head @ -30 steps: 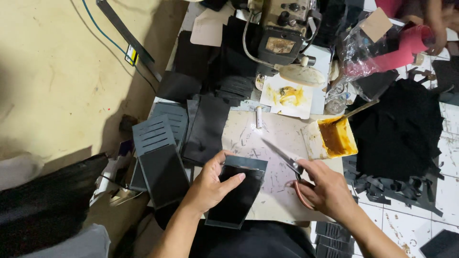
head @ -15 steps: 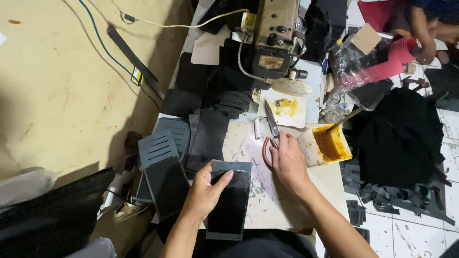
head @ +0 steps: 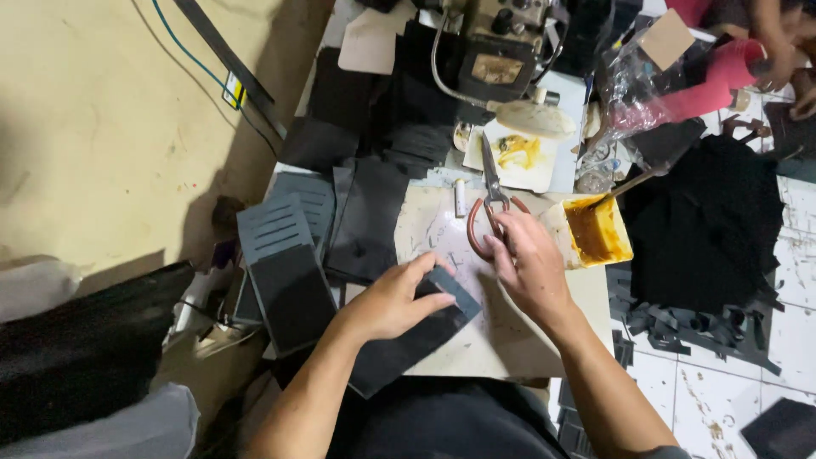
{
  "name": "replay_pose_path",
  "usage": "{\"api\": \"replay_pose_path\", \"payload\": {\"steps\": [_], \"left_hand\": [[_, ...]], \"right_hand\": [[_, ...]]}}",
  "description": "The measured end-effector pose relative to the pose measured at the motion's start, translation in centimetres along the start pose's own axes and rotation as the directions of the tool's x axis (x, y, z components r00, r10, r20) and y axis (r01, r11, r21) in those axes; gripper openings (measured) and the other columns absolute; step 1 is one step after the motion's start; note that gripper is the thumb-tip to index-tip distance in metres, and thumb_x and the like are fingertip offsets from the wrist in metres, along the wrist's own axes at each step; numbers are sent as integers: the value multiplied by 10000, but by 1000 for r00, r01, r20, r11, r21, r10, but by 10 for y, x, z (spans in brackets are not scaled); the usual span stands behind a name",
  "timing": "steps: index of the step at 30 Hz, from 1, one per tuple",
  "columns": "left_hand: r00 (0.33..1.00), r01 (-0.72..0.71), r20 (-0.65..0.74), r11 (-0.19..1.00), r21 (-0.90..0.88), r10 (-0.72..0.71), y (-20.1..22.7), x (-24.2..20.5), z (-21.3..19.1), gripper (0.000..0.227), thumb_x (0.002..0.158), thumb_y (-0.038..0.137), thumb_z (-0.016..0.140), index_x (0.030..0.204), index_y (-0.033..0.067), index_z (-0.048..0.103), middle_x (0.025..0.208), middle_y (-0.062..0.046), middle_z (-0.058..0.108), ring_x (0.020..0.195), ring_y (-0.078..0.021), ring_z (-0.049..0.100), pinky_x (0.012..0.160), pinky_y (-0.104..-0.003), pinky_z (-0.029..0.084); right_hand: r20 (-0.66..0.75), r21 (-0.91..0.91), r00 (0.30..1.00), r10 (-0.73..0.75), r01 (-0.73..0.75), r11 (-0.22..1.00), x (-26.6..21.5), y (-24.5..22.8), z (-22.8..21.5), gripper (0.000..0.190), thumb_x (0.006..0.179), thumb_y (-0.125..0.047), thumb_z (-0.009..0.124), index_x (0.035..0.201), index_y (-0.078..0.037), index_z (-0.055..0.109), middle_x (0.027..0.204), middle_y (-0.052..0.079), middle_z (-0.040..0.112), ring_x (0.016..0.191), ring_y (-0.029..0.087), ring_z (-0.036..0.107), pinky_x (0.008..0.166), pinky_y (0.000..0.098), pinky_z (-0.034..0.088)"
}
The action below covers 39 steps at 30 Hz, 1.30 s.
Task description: The person aligns a black fabric piece onto a gray slotted base, trims excess fabric with scissors, and applies adhesive with a small roller to secure the layers. The person repeats this process for multiple units, stacking completed items on the floor.
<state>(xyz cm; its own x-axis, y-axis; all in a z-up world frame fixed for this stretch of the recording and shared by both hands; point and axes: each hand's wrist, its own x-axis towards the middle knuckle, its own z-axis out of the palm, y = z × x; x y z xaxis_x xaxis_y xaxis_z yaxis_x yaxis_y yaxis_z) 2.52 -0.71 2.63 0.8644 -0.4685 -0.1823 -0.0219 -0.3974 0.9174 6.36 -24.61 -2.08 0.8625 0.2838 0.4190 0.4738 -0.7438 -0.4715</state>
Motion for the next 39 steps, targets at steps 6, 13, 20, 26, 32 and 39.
{"api": "replay_pose_path", "payload": {"steps": [6, 13, 20, 26, 32, 39], "left_hand": [[914, -58, -292, 804, 592, 281, -65, 15, 25, 431, 951, 153, 639, 1365, 72, 552, 1147, -159, 677, 1143, -347, 630, 891, -448, 519], [891, -96, -314, 813, 575, 327, -70, -14, 49, 427, 999, 100, 503, 1424, 97, 544, 1142, -113, 714, 1160, -299, 613, 892, -420, 489], [756, -98, -523, 858, 505, 394, -49, -19, 39, 406, 930, 17, 604, 1336, 35, 589, 971, -109, 694, 939, -309, 667, 837, -410, 538], [624, 12, -698, 889, 458, 351, -53, -32, 40, 347, 960, 60, 616, 1306, 29, 614, 861, -84, 674, 798, -276, 705, 722, -360, 580], [766, 105, -602, 879, 464, 226, -59, -47, 59, 466, 928, 195, 678, 1336, 23, 531, 989, -110, 688, 816, -263, 648, 757, -380, 514], [831, 96, -479, 776, 623, 282, -65, -45, 68, 613, 878, 306, 740, 1364, 10, 513, 1180, -176, 591, 1032, -349, 558, 913, -464, 425]], "right_hand": [[124, 444, 984, -126, 58, 894, -31, -18, -7, 681, 904, 95, 546, 1555, 23, 361, 1450, 208, 585, 1185, 365, 682, 1005, 487, 512], [206, 447, 902, -380, 258, 856, -39, -20, 18, 687, 920, 20, 457, 1540, 184, 211, 1484, 359, 480, 1278, 493, 566, 1021, 553, 495], [170, 782, 946, -275, 40, 622, -4, -48, 10, 679, 1019, -96, 397, 1606, 71, 98, 1654, 257, 264, 1434, 439, 410, 1163, 562, 341], [71, 912, 954, -291, 56, 405, 14, -73, 53, 983, 1026, -733, 319, 1651, -26, 42, 1735, 178, 19, 1585, 374, 25, 1289, 527, 64], [270, 869, 910, -314, -91, 486, 11, -59, 76, 997, 1021, -794, 268, 1634, -53, 4, 1730, 160, -116, 1634, 348, -84, 1329, 546, 12], [9, 971, 971, -239, 48, 234, 10, -66, 60, 988, 1026, -850, 283, 1655, -148, -12, 1754, 152, -149, 1668, 354, -108, 1400, 543, -6]]}}
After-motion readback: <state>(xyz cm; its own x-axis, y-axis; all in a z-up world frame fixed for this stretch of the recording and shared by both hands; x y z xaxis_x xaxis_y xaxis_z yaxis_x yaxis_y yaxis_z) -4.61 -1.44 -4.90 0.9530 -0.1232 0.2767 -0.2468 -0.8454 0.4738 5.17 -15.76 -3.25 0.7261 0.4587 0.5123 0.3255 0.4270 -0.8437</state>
